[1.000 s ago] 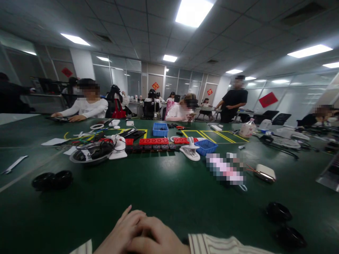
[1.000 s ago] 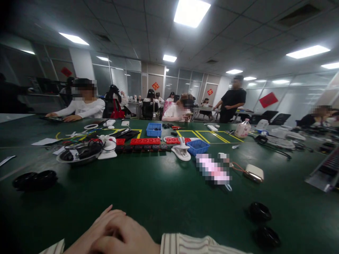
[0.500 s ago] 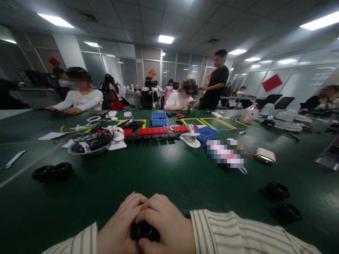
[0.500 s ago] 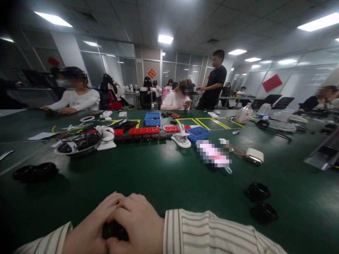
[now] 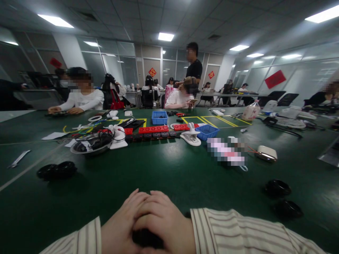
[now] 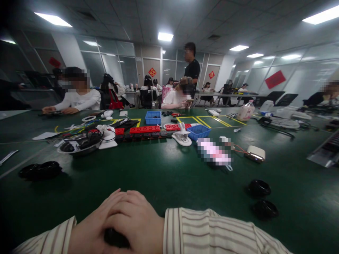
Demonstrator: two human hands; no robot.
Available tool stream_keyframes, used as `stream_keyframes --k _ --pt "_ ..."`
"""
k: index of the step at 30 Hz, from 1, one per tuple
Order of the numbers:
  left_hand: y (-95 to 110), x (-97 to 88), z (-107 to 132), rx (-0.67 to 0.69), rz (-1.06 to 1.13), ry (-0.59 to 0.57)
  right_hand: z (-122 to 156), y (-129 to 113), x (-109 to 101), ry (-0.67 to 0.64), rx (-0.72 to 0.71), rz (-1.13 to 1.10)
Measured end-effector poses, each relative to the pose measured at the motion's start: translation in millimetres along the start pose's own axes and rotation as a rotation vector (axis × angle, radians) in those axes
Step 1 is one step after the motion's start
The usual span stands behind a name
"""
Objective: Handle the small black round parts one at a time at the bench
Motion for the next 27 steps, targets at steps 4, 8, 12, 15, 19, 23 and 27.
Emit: stream_keyframes --k 4,8,12,15,19,23,27 --pt "2 -3.3 -3 -0.043 -0.001 0.004 -1 3 -6 0.108 0.200 0.027" --pt "3 -7.1 -7 -0.023 0.055 -0.044 -1 9 -1 0.065 0.248 0.073" --pt "1 -6.6 -12 0.006 0.076 -0.109 -3 8 3 -0.047 0.119 0.013" --pt "0 -5.6 -16 0.019 0.056 -0.163 -1 3 9 -0.135 -0.073 -0.020" --pt "3 -5.2 -20 0.081 0.060 -0.188 3 0 12 -0.143 -0.205 -0.009" --pt "1 -3.3 -17 0.094 0.059 -0.145 -2 -8 -2 0.001 -0.140 0.020" --pt "-3 -2.5 -12 0.085 0.100 -0.081 -3 -9 -14 0.161 0.020 0.067"
Point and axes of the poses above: each hand's wrist, its own z-axis away from the middle knuckle, its own x-axis out of the palm, y = z × x, the point moved 5 cm from there along -z, towards the middle knuckle, and after that the axes turned 13 degrees about -z, right-handed, at the moved point
